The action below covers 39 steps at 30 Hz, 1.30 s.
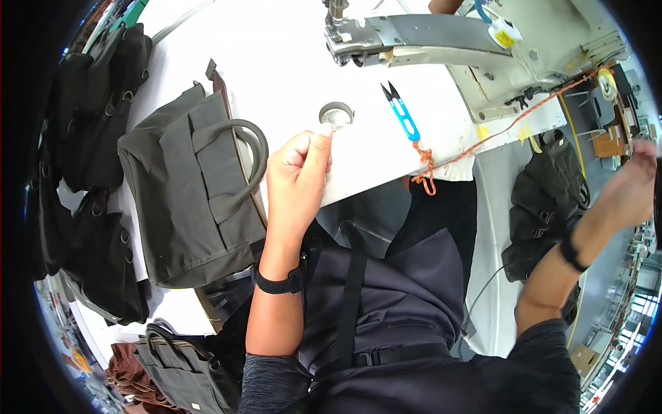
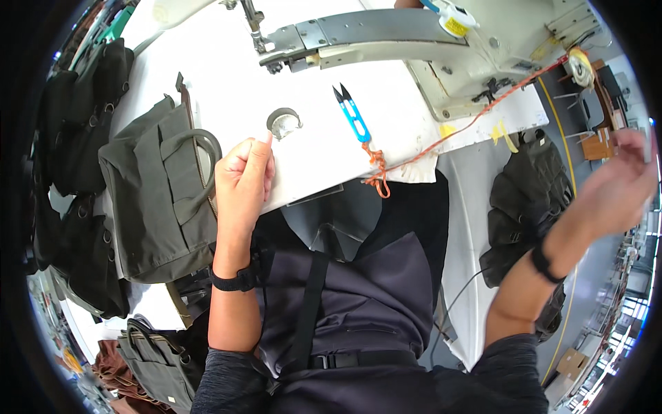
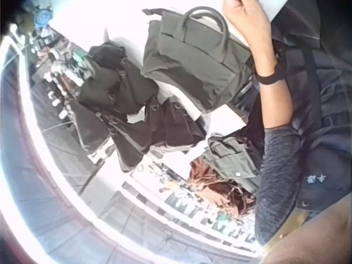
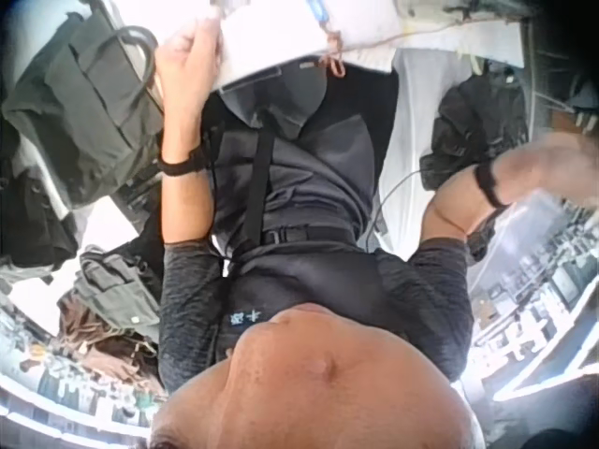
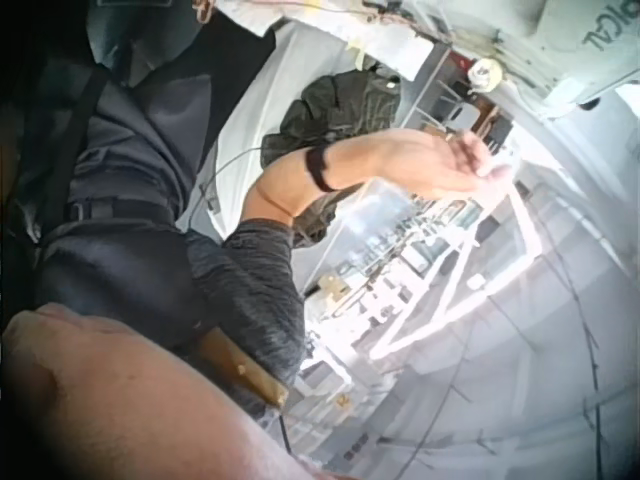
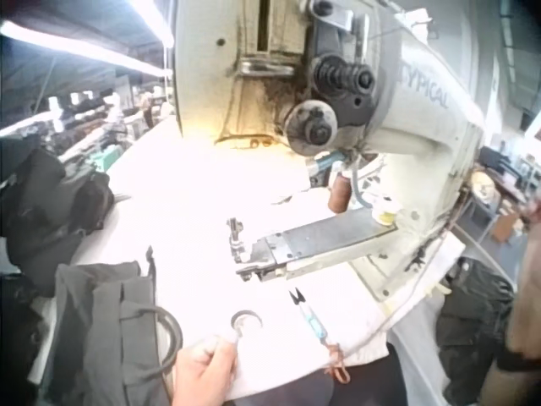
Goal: The person prepares a sewing machine by threading the needle and adjusting the tension. They then position a dark green fabric bag under the presser foot and begin sewing along the zipper line.
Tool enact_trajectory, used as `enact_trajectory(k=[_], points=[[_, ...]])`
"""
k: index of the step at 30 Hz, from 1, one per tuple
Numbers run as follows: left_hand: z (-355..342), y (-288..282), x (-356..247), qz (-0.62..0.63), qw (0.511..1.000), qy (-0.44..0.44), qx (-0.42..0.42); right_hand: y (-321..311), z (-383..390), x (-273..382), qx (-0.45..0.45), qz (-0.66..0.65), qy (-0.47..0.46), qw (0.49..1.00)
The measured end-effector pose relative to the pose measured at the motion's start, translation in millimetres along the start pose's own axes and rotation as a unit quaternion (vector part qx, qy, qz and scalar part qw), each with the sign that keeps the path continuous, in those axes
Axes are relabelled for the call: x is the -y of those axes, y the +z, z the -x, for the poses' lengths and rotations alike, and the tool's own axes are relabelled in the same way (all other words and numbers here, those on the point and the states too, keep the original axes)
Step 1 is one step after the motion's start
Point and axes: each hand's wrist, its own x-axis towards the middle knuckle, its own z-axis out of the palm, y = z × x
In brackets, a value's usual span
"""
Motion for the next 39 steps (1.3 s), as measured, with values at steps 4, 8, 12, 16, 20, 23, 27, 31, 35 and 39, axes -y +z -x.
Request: enact_trajectory(k=[4, 8, 12, 16, 20, 23, 27, 31, 35, 39], points=[[3, -5, -2, 0.010, 1.000, -0.025, 0.005, 89, 127, 78, 0.166, -0.184, 0.230, 0.941], [3, -6, -1, 0.006, 1.000, -0.008, 0.013, 151, 156, 106, 0.278, -0.235, 0.351, 0.863], [4, -5, -1, 0.014, 1.000, 0.001, 0.011, 189, 151, 108, 0.287, -0.266, 0.362, 0.846], [4, -5, -2, 0.026, 1.000, 0.002, 0.008, 205, 151, 105, 0.314, -0.230, 0.339, 0.857], [4, -7, -3, 0.005, 1.000, 0.000, 0.015, 214, 165, 106, 0.287, -0.202, 0.307, 0.885], [3, -9, -6, -0.008, 1.000, -0.001, 0.026, 220, 169, 109, 0.260, -0.197, 0.310, 0.893], [3, -8, -4, 0.012, 1.000, 0.019, 0.012, 222, 172, 112, 0.242, -0.171, 0.290, 0.910], [1, -8, 3, 0.020, 0.999, 0.040, 0.005, 224, 170, 111, 0.241, -0.199, 0.313, 0.897], [1, -10, 1, 0.024, 0.998, 0.052, 0.006, 227, 173, 111, 0.234, -0.170, 0.270, 0.918], [2, -11, 0, 0.027, 0.998, 0.056, 0.007, 228, 178, 112, 0.236, -0.132, 0.211, 0.939]])
